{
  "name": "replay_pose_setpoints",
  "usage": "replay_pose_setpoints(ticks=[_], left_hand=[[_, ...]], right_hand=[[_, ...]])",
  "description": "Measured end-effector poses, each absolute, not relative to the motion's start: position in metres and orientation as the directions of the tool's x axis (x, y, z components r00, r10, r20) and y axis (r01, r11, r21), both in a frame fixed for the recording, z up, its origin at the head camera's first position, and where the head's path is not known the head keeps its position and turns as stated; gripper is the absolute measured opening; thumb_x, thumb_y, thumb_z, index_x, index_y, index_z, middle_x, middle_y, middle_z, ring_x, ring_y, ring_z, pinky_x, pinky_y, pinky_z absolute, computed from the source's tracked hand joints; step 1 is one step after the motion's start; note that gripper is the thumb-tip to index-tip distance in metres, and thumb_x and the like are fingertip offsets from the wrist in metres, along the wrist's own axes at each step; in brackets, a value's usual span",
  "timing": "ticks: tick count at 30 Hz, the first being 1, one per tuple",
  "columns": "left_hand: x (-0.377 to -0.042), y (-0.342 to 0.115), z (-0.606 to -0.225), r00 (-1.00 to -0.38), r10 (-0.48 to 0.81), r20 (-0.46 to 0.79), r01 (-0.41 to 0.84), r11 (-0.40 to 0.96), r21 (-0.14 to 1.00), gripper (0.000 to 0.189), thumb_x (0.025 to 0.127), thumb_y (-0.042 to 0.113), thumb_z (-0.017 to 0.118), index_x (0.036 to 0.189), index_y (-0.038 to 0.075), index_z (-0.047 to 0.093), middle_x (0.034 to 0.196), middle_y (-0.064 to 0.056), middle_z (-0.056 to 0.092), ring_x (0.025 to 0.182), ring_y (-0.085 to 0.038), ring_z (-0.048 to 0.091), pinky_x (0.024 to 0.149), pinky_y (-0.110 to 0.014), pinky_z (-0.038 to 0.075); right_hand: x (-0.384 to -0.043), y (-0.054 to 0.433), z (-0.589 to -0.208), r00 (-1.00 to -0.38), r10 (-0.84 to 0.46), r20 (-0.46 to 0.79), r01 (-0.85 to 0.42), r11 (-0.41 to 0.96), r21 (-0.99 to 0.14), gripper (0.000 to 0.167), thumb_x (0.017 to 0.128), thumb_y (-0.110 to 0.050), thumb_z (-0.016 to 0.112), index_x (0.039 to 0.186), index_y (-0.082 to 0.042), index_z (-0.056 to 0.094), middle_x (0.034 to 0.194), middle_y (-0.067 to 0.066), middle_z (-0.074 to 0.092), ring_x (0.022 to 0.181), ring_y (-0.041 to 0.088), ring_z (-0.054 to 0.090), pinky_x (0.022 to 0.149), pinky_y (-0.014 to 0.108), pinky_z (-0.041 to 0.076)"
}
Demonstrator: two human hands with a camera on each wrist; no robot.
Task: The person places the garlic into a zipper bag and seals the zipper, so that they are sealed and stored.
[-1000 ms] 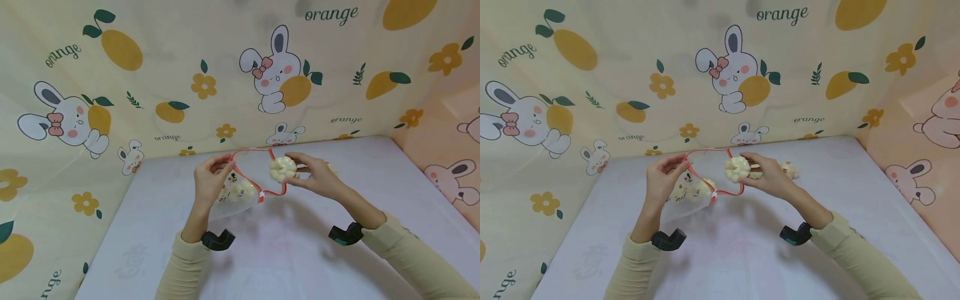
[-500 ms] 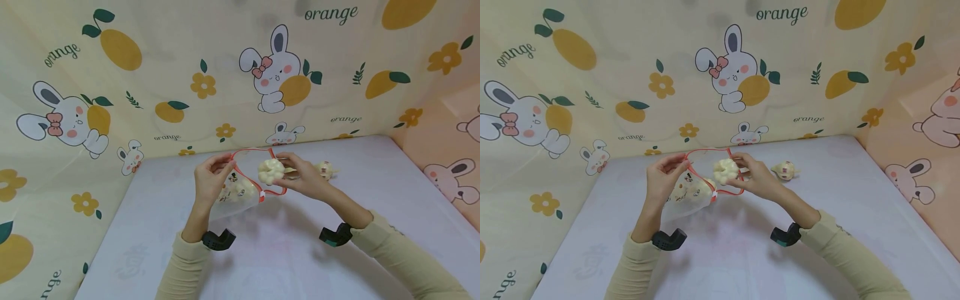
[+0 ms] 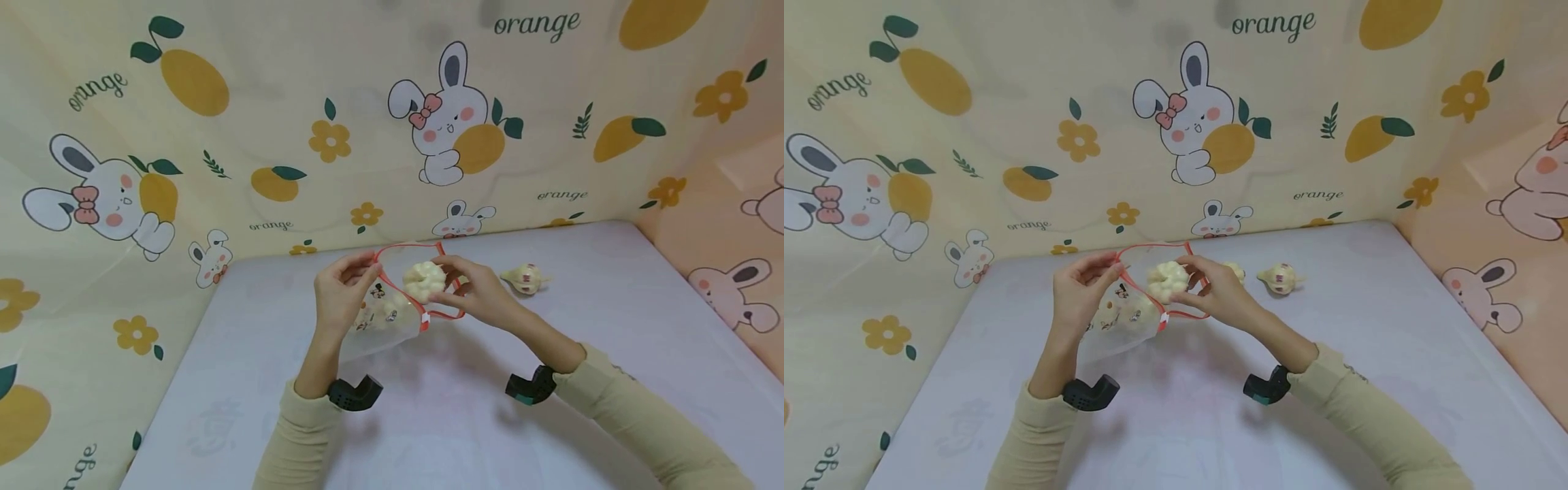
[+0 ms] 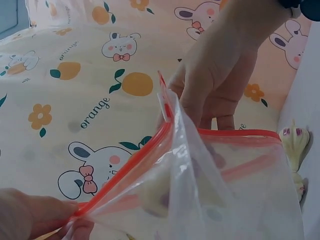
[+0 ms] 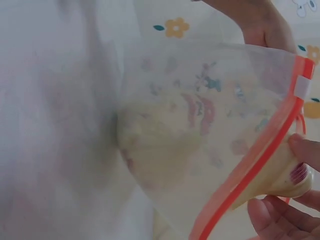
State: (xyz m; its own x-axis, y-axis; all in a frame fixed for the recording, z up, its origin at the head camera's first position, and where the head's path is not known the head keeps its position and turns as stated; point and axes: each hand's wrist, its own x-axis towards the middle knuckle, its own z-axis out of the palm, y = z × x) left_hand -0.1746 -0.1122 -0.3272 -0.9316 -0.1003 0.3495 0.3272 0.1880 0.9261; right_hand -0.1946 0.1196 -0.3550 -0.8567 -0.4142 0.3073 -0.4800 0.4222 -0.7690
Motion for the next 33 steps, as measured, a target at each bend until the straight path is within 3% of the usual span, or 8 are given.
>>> replay_pose_setpoints(ticks=[6, 13, 21, 30, 33], left_hand=[[-0.174, -0.112, -0.327, -0.931, -0.098, 0.351, 0.329, 0.187, 0.926, 0.025, 0.084, -0.001, 0.07, 0.108, -0.009, 0.068, 0.103, -0.03, 0.07, 0.072, 0.009, 0.061, 0.068, -0.007, 0.053], [-0.173, -0.112, -0.327, -0.931, -0.094, 0.353, 0.332, 0.185, 0.925, 0.025, 0.083, -0.002, 0.07, 0.107, -0.009, 0.069, 0.102, -0.03, 0.07, 0.071, 0.008, 0.062, 0.068, -0.007, 0.053], [-0.175, -0.111, -0.329, -0.925, -0.097, 0.366, 0.344, 0.185, 0.92, 0.025, 0.083, -0.001, 0.071, 0.107, -0.009, 0.069, 0.102, -0.03, 0.07, 0.072, 0.009, 0.062, 0.068, -0.006, 0.053], [-0.175, -0.112, -0.329, -0.928, -0.105, 0.357, 0.334, 0.19, 0.923, 0.024, 0.084, 0.0, 0.071, 0.107, -0.008, 0.069, 0.1, -0.03, 0.071, 0.072, 0.008, 0.062, 0.068, -0.007, 0.053], [-0.175, -0.111, -0.329, -0.929, -0.108, 0.354, 0.33, 0.19, 0.924, 0.024, 0.083, -0.001, 0.071, 0.106, -0.008, 0.069, 0.1, -0.03, 0.071, 0.071, 0.008, 0.062, 0.067, -0.006, 0.053]], right_hand=[[-0.198, 0.114, -0.358, -0.858, -0.413, 0.305, -0.481, 0.438, -0.759, 0.055, 0.082, -0.014, 0.076, 0.131, -0.005, 0.055, 0.092, 0.012, 0.066, 0.084, 0.016, 0.061, 0.066, 0.017, 0.054], [-0.201, 0.105, -0.361, -0.86, -0.429, 0.275, -0.454, 0.4, -0.796, 0.043, 0.087, -0.013, 0.07, 0.125, 0.001, 0.058, 0.091, 0.016, 0.068, 0.072, 0.008, 0.062, 0.063, 0.019, 0.054], [-0.202, 0.103, -0.364, -0.857, -0.439, 0.269, -0.448, 0.378, -0.81, 0.033, 0.09, -0.012, 0.066, 0.12, 0.001, 0.06, 0.093, 0.017, 0.07, 0.075, 0.028, 0.067, 0.064, 0.019, 0.055], [-0.198, 0.124, -0.37, -0.888, -0.396, 0.232, -0.402, 0.427, -0.81, 0.032, 0.091, -0.015, 0.066, 0.119, -0.002, 0.062, 0.094, 0.012, 0.071, 0.081, 0.001, 0.061, 0.073, 0.019, 0.055], [-0.197, 0.132, -0.373, -0.897, -0.381, 0.225, -0.393, 0.448, -0.803, 0.03, 0.091, -0.016, 0.066, 0.119, -0.004, 0.063, 0.096, 0.011, 0.071, 0.085, -0.001, 0.06, 0.075, 0.018, 0.054]])
